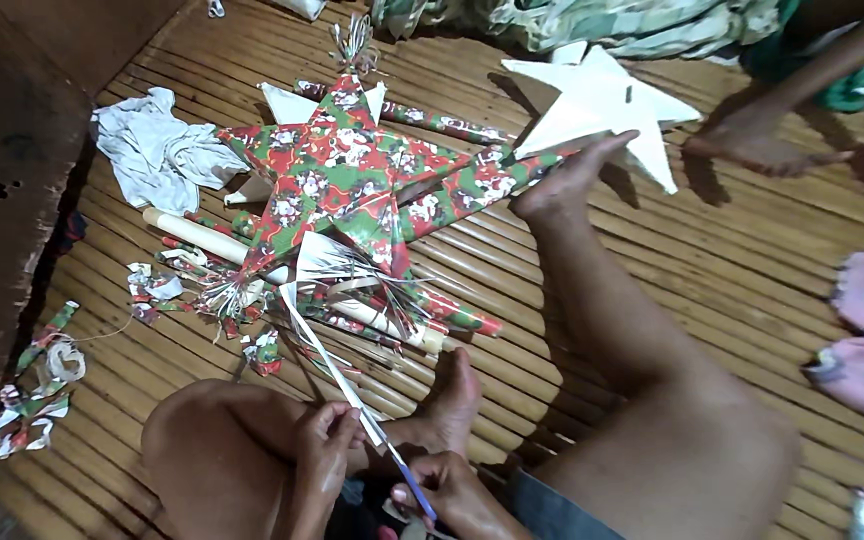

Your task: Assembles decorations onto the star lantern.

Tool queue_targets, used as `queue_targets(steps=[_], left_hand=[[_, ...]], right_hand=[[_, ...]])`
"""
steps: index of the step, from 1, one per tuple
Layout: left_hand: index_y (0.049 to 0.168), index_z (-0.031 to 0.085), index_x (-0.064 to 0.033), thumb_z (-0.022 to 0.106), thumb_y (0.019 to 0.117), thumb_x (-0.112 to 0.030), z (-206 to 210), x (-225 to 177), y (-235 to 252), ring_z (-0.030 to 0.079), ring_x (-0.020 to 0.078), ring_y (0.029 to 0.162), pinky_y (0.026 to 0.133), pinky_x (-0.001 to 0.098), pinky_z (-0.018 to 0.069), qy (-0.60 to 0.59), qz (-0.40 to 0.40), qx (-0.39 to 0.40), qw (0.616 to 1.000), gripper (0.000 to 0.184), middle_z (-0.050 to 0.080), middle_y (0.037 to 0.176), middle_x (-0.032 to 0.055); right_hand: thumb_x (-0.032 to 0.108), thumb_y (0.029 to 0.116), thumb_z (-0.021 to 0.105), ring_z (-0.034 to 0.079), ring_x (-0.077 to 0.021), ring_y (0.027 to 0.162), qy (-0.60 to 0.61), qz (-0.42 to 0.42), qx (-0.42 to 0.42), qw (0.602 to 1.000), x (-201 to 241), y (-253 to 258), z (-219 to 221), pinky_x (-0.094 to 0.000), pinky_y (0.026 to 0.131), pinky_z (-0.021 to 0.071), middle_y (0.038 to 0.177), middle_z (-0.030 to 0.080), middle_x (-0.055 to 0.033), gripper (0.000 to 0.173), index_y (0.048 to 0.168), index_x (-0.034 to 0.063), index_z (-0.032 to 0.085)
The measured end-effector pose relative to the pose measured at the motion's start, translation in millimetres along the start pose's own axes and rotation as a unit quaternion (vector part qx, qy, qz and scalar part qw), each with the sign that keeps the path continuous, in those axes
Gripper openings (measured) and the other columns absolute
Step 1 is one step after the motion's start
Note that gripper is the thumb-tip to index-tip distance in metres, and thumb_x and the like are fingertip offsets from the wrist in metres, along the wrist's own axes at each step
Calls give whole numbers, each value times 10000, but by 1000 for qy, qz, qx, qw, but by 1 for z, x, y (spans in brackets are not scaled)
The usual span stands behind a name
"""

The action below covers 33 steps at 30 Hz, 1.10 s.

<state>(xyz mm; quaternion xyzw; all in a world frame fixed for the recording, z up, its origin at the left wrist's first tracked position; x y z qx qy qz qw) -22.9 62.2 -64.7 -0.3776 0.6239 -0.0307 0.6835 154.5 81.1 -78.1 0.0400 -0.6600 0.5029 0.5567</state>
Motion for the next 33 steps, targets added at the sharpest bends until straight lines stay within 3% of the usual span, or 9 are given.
queue_targets(steps=[11, 20, 27, 33], left_hand=[[943, 672, 17, 581, 973, 16, 4, 1, -4, 679, 77, 654, 651, 222, 592, 0, 19, 14, 1000, 97, 683, 742, 15], [932, 671, 8, 583, 965, 20, 3, 1, -3, 669, 67, 641, 644, 212, 587, 8, 24, 17, 1000, 95, 675, 731, 5], [941, 682, 9, 600, 956, 4, 8, -1, -7, 665, 53, 652, 653, 212, 585, 31, 25, 44, 998, 83, 677, 754, -3], [927, 682, 10, 601, 956, 6, 8, 0, -6, 662, 47, 649, 649, 201, 580, 31, 34, 45, 998, 87, 676, 746, -6]], right_hand=[[282, 901, 750, 546, 28, 514, -6, 2, 8, 1000, 5, 8, 0, -161, 508, 465, 590, 587, 96, 269, 726, 104, 651], [223, 898, 759, 535, 30, 488, -6, 6, 5, 1000, 5, 8, -1, -152, 489, 454, 573, 588, 89, 256, 704, 99, 646], [338, 898, 745, 524, 33, 504, -12, -18, 4, 1000, 8, 17, -1, -164, 500, 450, 581, 572, 97, 307, 720, 104, 656], [323, 904, 749, 521, 31, 502, -6, -14, 7, 1000, 8, 20, 0, -160, 499, 445, 579, 569, 98, 307, 708, 112, 642]])
Point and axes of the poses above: each hand's wrist, its own y-axis towards the middle knuckle, its own z-axis out of the palm, x = y × z, the point moved 8 cm from there along y, towards the middle knuckle
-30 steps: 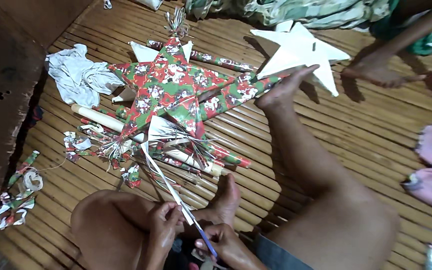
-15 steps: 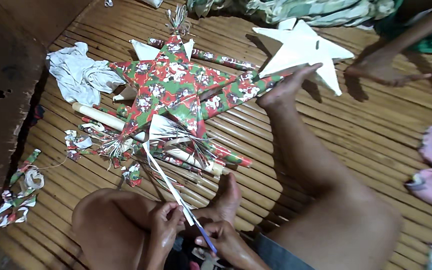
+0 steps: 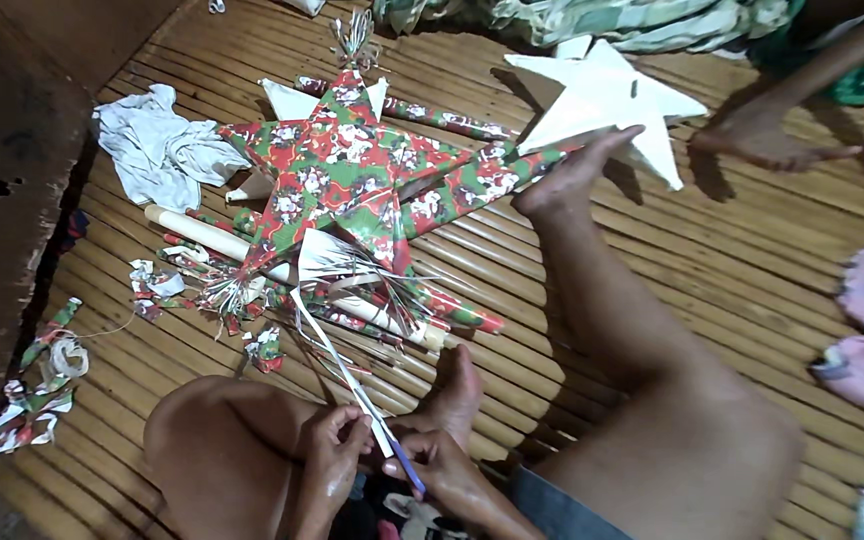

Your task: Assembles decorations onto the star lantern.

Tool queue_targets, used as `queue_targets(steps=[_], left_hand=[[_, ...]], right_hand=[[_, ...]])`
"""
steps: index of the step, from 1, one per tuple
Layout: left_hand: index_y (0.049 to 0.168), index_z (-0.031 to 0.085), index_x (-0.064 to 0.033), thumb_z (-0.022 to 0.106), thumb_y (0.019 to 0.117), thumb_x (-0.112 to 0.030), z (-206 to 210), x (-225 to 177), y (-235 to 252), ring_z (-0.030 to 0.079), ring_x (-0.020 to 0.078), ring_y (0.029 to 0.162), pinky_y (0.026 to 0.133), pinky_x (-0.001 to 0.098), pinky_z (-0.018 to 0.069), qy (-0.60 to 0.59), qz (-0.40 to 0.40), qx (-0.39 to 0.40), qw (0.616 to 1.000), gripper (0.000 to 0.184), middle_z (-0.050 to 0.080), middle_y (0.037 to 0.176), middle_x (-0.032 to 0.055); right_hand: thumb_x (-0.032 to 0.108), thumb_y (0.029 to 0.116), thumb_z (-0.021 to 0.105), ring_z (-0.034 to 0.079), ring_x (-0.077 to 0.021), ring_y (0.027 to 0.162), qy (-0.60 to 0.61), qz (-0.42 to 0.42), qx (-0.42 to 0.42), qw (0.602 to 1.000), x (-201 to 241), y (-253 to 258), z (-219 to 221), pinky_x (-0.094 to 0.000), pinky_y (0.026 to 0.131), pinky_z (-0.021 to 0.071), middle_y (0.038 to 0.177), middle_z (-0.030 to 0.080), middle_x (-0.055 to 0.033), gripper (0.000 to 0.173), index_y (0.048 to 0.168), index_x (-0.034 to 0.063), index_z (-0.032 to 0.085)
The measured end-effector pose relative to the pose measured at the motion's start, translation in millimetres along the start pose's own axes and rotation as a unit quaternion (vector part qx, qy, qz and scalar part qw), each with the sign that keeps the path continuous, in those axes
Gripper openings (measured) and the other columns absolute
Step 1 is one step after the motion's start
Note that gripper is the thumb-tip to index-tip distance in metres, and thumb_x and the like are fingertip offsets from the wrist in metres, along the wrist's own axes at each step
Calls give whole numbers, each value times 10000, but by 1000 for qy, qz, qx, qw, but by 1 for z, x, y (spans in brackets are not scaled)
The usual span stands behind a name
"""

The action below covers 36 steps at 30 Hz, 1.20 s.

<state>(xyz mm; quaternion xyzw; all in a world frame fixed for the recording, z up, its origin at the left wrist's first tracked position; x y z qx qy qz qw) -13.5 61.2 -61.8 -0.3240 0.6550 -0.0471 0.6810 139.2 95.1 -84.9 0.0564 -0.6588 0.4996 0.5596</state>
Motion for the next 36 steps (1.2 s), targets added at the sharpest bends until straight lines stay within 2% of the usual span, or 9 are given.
queue_targets(steps=[3, 8, 17, 27, 36], left_hand=[[937, 692, 12, 607, 956, -9, -1, 1, 1, 674, 62, 653, 649, 215, 590, 5, -11, -3, 1000, 90, 683, 751, 6], [1063, 640, 37, 554, 1014, -66, -11, -2, 11, 678, 86, 691, 663, 242, 595, 2, -29, -33, 999, 143, 671, 838, 41], [975, 643, 16, 567, 995, -27, -12, -5, 19, 669, 60, 669, 662, 220, 588, 8, -6, -37, 999, 90, 667, 784, 13], [973, 657, 8, 580, 985, -14, -7, -4, 16, 671, 61, 672, 651, 215, 586, 6, -4, -31, 1000, 81, 675, 788, 13], [980, 651, 11, 573, 989, -27, -8, -7, 16, 674, 59, 686, 660, 216, 588, -2, -7, -35, 999, 87, 674, 804, 15]], right_hand=[[305, 910, 746, 521, 29, 502, -5, 4, -1, 1000, -1, -1, -1, -161, 499, 443, 581, 574, 94, 302, 711, 103, 643], [264, 913, 753, 531, 27, 493, 5, 5, 0, 1000, 0, -1, 1, -157, 492, 450, 579, 585, 88, 292, 696, 110, 634], [256, 912, 753, 543, 28, 504, 8, 13, 5, 1000, 0, 0, 2, -154, 506, 467, 597, 597, 90, 254, 734, 99, 660], [300, 905, 753, 541, 33, 527, 11, -30, 4, 999, 7, 11, 3, -153, 524, 465, 609, 585, 101, 292, 706, 118, 641], [231, 926, 734, 526, 34, 511, 1, -24, -2, 1000, 8, 11, 2, -149, 514, 447, 591, 582, 94, 295, 686, 108, 614]])
Point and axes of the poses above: each hand's wrist, its own y-axis towards the middle knuckle, its own z-axis out of the palm, x = y × z, the point moved 8 cm from there along y, towards the middle knuckle
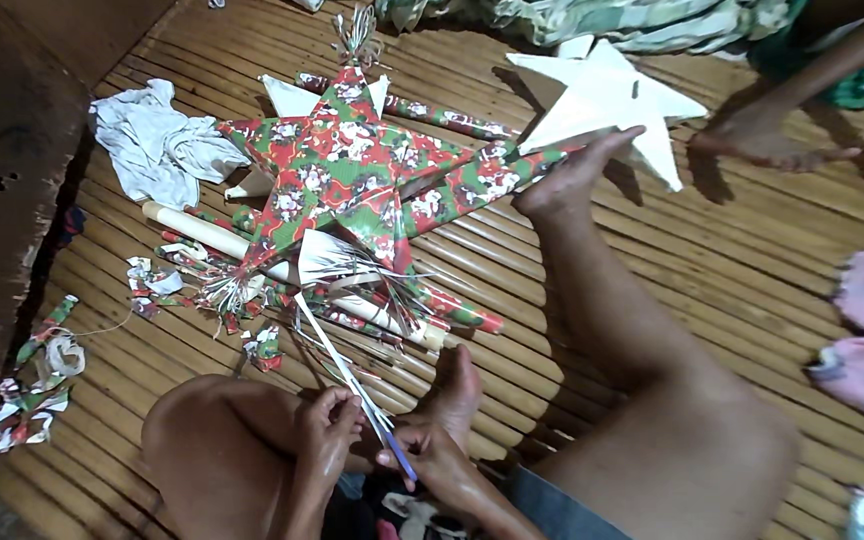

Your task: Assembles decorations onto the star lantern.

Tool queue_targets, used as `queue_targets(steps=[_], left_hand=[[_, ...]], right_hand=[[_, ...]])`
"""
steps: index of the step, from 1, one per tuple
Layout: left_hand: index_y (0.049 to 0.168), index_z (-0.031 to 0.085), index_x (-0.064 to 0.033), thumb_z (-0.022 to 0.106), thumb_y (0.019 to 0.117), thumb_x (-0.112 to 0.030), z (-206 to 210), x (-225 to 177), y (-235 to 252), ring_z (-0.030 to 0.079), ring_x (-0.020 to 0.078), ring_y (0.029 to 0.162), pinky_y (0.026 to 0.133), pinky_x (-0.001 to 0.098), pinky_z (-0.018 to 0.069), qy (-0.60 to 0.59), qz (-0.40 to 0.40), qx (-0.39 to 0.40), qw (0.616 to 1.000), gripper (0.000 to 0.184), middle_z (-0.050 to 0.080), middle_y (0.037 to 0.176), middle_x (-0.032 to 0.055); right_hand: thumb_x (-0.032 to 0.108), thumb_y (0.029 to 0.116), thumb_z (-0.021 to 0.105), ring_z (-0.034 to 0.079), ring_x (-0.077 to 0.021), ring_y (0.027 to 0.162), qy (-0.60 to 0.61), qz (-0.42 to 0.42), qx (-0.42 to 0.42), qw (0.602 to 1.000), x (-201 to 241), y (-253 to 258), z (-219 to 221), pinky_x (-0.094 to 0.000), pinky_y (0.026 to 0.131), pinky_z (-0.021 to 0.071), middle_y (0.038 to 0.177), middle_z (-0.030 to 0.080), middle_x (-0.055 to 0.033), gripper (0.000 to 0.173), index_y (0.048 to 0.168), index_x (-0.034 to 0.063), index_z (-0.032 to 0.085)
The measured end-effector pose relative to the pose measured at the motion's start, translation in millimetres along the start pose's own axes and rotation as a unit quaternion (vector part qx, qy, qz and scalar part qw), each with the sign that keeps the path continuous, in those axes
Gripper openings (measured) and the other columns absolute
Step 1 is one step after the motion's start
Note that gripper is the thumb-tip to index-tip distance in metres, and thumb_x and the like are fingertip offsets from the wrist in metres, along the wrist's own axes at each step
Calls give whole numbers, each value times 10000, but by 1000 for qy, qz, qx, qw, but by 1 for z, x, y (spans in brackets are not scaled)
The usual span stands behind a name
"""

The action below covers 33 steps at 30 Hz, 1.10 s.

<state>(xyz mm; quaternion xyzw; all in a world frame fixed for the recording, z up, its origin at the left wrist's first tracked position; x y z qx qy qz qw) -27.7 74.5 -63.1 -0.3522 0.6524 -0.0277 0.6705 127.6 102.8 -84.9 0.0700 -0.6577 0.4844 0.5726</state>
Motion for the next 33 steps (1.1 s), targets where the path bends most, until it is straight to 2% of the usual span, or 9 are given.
queue_targets(steps=[3, 4, 13, 17, 21, 33], left_hand=[[1098, 614, 47, 540, 1018, -72, -3, -4, 5, 663, 73, 728, 673, 242, 586, 7, -8, -9, 1000, 161, 644, 924, 54], [1105, 604, 51, 526, 1024, -68, -4, -5, 8, 661, 77, 725, 670, 248, 585, 8, -10, -14, 1000, 164, 639, 930, 60], [1030, 627, 34, 536, 1025, -60, -7, -10, 16, 664, 65, 714, 676, 232, 582, 41, 19, -20, 999, 131, 647, 857, 40], [1014, 628, 30, 543, 1016, -46, -5, -10, 15, 657, 59, 712, 681, 227, 576, 36, 22, -6, 999, 114, 650, 846, 29], [1017, 630, 23, 540, 1021, -48, -4, -9, 15, 663, 64, 719, 677, 232, 576, 39, 12, -6, 999, 115, 656, 849, 32], [1040, 622, 28, 525, 1025, -47, -5, -11, 14, 667, 70, 719, 659, 231, 577, 22, 10, -14, 1000, 123, 651, 863, 39]], right_hand=[[237, 911, 750, 526, 36, 508, 1, -2, 0, 1000, 0, 0, 1, -151, 507, 447, 583, 578, 97, 298, 677, 109, 617], [241, 911, 749, 528, 37, 508, 3, -2, 2, 1000, -1, 0, 1, -150, 507, 448, 581, 579, 100, 292, 681, 111, 622], [239, 917, 750, 525, 44, 505, 2, 5, 3, 1000, 1, 1, 0, -143, 508, 438, 580, 589, 104, 289, 689, 114, 623], [267, 919, 735, 552, 30, 523, -2, 5, 9, 1000, 1, 8, 0, -159, 527, 472, 605, 599, 99, 275, 716, 116, 628], [303, 920, 736, 567, 13, 528, -9, 12, 12, 1000, 5, 17, 0, -178, 537, 491, 607, 595, 94, 283, 730, 116, 640], [254, 934, 735, 550, 18, 505, -2, 16, -2, 1000, 8, 19, 4, -165, 521, 470, 589, 591, 89, 271, 731, 111, 624]])
Point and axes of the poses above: each hand's wrist, its own y-axis towards the middle knuckle, its own z-axis out of the palm, x = y × z, the point moved 8 cm from there along y, towards the middle knuckle
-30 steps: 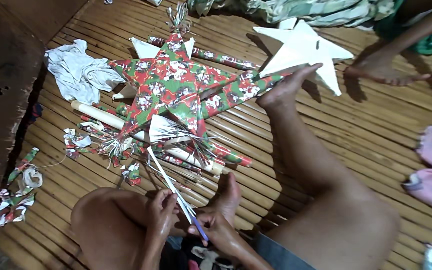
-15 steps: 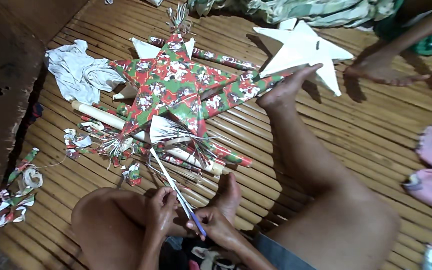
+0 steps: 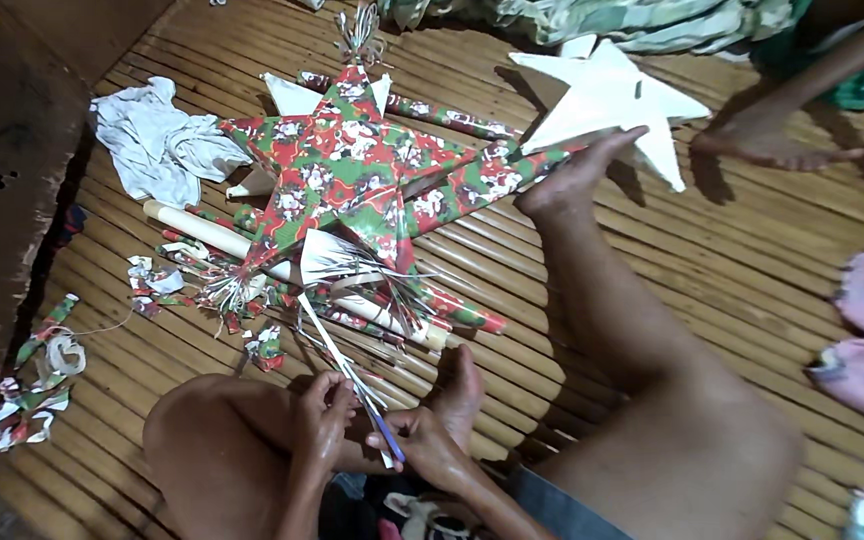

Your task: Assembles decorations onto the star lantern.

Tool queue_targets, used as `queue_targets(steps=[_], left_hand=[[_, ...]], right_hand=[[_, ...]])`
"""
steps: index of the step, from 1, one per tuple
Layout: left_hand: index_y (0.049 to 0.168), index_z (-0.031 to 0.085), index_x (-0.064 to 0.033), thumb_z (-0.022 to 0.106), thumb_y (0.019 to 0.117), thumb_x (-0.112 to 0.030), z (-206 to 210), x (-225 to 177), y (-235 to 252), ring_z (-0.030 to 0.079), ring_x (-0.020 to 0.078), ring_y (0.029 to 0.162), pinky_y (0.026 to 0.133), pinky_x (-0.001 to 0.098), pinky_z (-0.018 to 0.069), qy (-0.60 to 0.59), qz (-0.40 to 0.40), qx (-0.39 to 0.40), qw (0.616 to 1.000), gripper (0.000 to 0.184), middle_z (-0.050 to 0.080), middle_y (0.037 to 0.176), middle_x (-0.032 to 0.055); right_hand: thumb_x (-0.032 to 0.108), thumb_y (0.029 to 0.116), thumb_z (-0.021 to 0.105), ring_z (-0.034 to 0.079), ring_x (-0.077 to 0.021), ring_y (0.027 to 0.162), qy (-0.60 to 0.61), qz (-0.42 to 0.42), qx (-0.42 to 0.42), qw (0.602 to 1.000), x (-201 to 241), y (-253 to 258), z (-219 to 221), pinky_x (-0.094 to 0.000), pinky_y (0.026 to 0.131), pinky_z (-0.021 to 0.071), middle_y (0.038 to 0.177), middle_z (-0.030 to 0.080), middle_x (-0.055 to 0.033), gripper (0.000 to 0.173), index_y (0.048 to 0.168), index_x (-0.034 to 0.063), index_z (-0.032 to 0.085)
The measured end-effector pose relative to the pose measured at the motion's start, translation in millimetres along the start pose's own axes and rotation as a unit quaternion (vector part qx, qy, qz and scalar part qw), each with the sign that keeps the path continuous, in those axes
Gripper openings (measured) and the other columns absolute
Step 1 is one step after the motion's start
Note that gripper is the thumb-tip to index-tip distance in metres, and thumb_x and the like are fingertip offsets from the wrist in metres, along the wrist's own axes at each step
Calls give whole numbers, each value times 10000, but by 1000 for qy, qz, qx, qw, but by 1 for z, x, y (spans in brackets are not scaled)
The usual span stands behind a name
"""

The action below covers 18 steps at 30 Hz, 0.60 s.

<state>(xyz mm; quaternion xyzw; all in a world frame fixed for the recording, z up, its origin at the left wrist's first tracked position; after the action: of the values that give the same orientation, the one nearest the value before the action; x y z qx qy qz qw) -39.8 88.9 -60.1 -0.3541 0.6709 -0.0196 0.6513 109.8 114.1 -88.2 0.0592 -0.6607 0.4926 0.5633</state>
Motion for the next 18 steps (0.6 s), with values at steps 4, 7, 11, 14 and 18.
queue_targets(steps=[4, 7, 11, 14, 18], left_hand=[[1084, 617, 37, 522, 1032, -82, -7, -2, 6, 652, 81, 730, 655, 253, 576, -5, 2, -37, 999, 161, 638, 930, 66], [1062, 620, 38, 514, 1039, -68, -9, -6, 10, 650, 76, 727, 658, 247, 574, 0, 2, -48, 999, 152, 634, 909, 63], [1032, 625, 26, 518, 1035, -57, -7, -7, 11, 644, 65, 724, 658, 238, 568, 8, 7, -40, 999, 135, 633, 887, 47], [1045, 637, 25, 530, 1029, -62, -6, -4, 12, 645, 66, 734, 664, 236, 565, 13, 7, -25, 1000, 140, 643, 905, 48], [1036, 631, 28, 532, 1027, -45, -4, -5, 11, 642, 58, 734, 666, 222, 560, 6, 9, -21, 1000, 123, 638, 887, 37]], right_hand=[[267, 929, 742, 553, 17, 506, 9, 4, 1, 1000, -1, 0, 1, -167, 516, 471, 583, 594, 90, 282, 720, 113, 631], [265, 929, 742, 559, 13, 509, 6, 7, 3, 1000, -1, -1, 1, -170, 523, 482, 587, 592, 88, 287, 717, 113, 622], [277, 925, 744, 568, 13, 519, 16, 2, 7, 1000, -1, 1, 1, -173, 528, 490, 602, 606, 85, 268, 745, 104, 645], [267, 924, 743, 563, 8, 510, 27, 4, 5, 1000, 1, 4, 2, -175, 525, 484, 587, 596, 82, 269, 740, 103, 636], [261, 931, 737, 567, 0, 505, 29, 2, 7, 1000, 4, 9, 2, -182, 523, 496, 579, 588, 81, 271, 738, 106, 628]])
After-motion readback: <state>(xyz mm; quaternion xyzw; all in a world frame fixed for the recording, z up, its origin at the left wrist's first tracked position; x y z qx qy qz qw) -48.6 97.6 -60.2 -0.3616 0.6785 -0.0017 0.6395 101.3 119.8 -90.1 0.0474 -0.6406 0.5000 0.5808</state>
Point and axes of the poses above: each hand's wrist, its own y-axis towards the middle knuckle, its own z-axis out of the palm, x = y × z, the point moved 8 cm from there along y, towards the middle knuckle
